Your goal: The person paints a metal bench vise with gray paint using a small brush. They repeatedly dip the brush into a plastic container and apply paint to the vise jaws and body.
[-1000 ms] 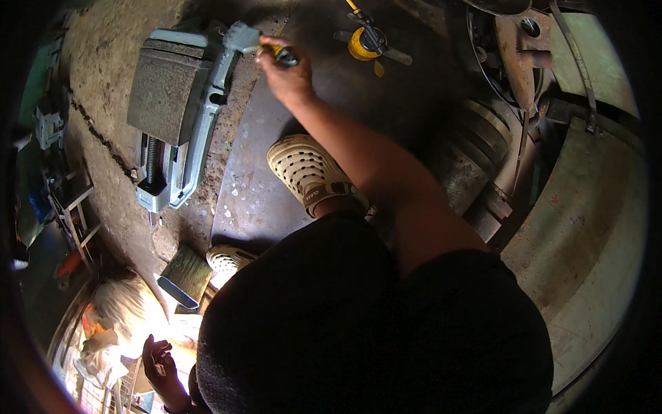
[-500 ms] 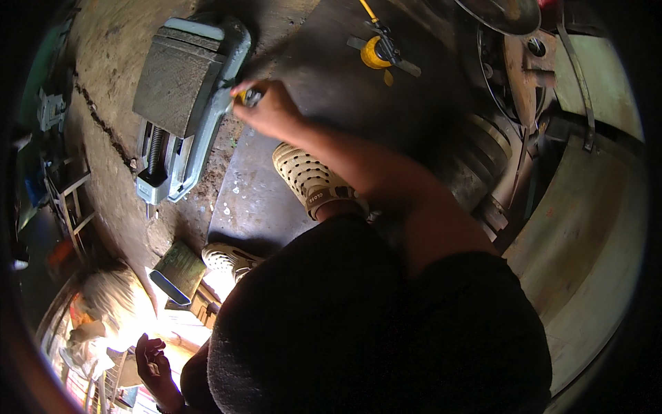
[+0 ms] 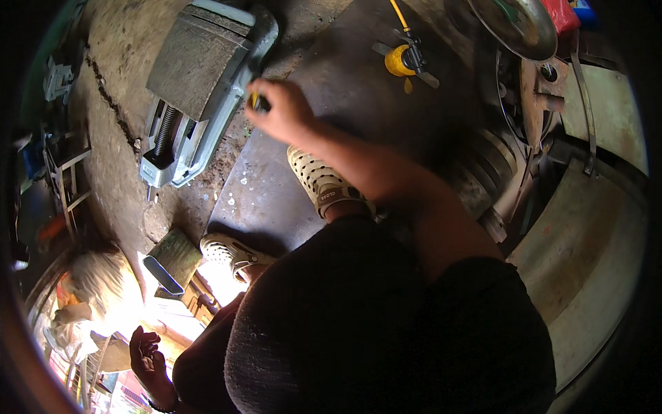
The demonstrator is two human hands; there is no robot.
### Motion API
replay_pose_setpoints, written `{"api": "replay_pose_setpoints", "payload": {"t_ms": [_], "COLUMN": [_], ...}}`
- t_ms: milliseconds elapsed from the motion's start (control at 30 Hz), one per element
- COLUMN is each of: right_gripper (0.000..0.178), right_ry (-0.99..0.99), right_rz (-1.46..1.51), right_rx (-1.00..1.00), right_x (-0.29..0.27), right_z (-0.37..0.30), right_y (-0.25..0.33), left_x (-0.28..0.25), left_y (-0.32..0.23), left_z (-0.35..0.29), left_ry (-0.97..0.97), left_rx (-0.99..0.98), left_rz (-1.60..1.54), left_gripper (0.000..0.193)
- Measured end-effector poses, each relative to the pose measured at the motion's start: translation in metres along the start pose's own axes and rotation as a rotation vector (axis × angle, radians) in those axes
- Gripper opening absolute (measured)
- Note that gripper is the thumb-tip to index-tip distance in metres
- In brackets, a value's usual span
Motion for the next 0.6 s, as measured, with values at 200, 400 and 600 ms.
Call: {"api": "replay_pose_setpoints", "payload": {"t_ms": [200, 400, 600], "right_gripper": [0.017, 0.02, 0.018], "right_ry": [0.192, -0.092, -0.184], "right_rz": [0.101, -0.021, -0.055], "right_rx": [0.095, 0.034, -0.018], "right_x": [0.023, -0.032, -0.037], "right_z": [-0.032, 0.019, 0.013], "right_y": [0.011, -0.01, -0.009], "left_x": [0.0, -0.002, -0.006], "left_y": [0.002, 0.002, 0.016], "left_z": [-0.005, -0.006, 0.002], "left_ry": [-0.016, -0.03, -0.056], "left_rx": [-0.012, -0.045, -0.039], "left_rz": [0.003, 0.005, -0.108], "left_gripper": [0.052, 0.051, 0.055]}}
Point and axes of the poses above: each hand's wrist, its own z-axis towards the middle knuckle, its own x-axis out of the palm, y = z × x, the point moved 5 cm from there along z, towards the middle knuckle, and after that the axes turned 2 degrees about x, right-handed, at the moved point
